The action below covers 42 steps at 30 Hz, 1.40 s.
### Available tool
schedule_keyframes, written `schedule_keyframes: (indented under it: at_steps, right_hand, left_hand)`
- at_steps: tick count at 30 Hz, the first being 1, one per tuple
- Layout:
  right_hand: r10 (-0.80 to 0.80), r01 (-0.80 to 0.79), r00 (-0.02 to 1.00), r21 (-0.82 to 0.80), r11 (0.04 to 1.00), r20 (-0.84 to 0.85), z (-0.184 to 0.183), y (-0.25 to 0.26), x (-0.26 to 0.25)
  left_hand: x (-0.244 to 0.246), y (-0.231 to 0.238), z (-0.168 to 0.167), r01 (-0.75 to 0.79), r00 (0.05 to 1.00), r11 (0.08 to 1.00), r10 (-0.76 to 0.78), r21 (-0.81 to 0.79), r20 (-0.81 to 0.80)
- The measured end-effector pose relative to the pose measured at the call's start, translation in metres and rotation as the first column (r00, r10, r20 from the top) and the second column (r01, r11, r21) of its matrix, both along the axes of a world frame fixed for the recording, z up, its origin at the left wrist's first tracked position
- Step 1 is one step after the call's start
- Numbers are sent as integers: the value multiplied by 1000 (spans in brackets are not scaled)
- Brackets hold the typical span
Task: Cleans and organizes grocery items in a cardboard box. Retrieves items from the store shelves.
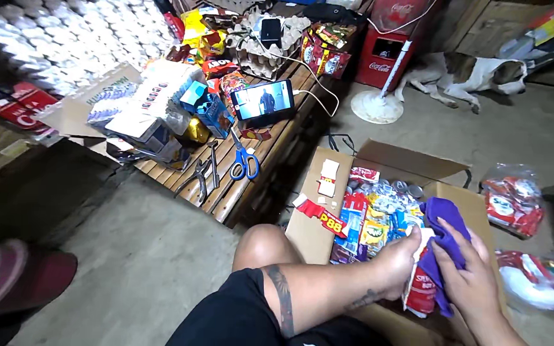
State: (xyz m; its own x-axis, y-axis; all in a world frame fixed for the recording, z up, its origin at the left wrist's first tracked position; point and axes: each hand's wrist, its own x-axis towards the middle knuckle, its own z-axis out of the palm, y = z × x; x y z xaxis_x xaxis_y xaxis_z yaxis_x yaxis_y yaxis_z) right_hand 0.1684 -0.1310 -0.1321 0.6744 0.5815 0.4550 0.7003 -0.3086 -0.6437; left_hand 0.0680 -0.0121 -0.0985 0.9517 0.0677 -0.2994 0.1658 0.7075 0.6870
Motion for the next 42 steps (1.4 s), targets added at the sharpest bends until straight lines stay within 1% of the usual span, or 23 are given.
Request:
schedule_keyframes:
  at_steps: [2,5,7,9,11,12,14,15,17,19,20,22,24,26,27,28,31,33,35,36,38,40,42]
  right_hand:
    - [-69,68,996,-20,997,-48,2,3,4]
    - [-89,88,991,-13,996,-99,-6,7,-3]
    - [-29,27,997,-29,999,-66,-12,8,-16]
    - [82,-80,995,-55,995,47,-18,11,-32]
    - [175,-167,974,-70,984,141,-22,13,-41]
    - [183,-175,971,-66,982,155,-22,13,-41]
    - [127,-121,985,-60,991,115,-19,10,-33]
    - [79,-75,995,-56,996,67,-14,9,-27]
    - [-32,29,997,-45,999,-63,-5,10,-15]
    - [-116,107,977,-63,992,-180,-1,10,-7]
    - [-132,120,969,-71,990,-208,-1,10,-7]
    - [-99,86,982,-90,992,-159,-4,10,-14]
    - [-19,18,1000,-116,993,-10,-13,11,-26]
    - [64,-45,989,-141,989,134,-21,11,-34]
    - [80,-57,985,-145,988,155,-23,10,-35]
    - [78,-60,988,-135,989,134,-23,9,-35]
    - [-7,0,997,-84,996,-82,-10,9,-24]
    - [-76,65,971,-55,996,-229,-5,7,-16]
    - [-129,118,944,-55,992,-305,-4,8,-15]
    - [-143,131,944,-63,989,-296,-5,9,-18]
    - [-124,110,973,-81,991,-195,-10,12,-26]
    - [-60,56,997,-94,994,-40,-15,13,-34]
    - [-8,12,999,-114,993,41,-18,14,-37]
  left_hand:
    - [0,-1,1,-11,1000,1000,11,-29,-7]
    - [0,3,7,-120,992,991,116,-63,-54]
    - [6,9,1,-206,973,978,200,-41,-111]
    - [11,16,-4,-265,956,964,263,3,-130]
    - [13,17,-8,-289,947,957,291,33,-135]
    - [14,15,-12,-279,947,959,283,50,-150]
    - [8,11,-10,-188,970,979,197,74,-146]
    - [2,8,-5,-133,981,986,145,98,-125]
    - [-7,3,4,-47,996,996,53,73,-77]
    - [-8,-1,3,-20,998,999,22,27,-58]
    - [-8,-1,3,-27,998,1000,27,7,-63]
    - [-6,2,5,-89,990,996,88,4,-106]
    - [-2,7,5,-165,975,986,167,28,-148]
    - [3,11,0,-181,965,982,189,57,-184]
    - [3,10,-2,-170,966,983,181,76,-187]
    - [2,8,-3,-149,971,984,164,98,-173]
    - [-6,0,3,-60,993,992,71,109,-97]
    - [-10,-3,6,-6,999,996,10,87,-48]
    - [-10,-5,4,0,999,998,2,57,-36]
    - [-9,-4,2,-17,999,999,19,49,-42]
    - [-7,-1,3,-71,994,996,75,49,-79]
    - [-6,3,5,-110,988,991,117,74,-102]
    - [-5,4,2,-113,986,990,122,80,-116]
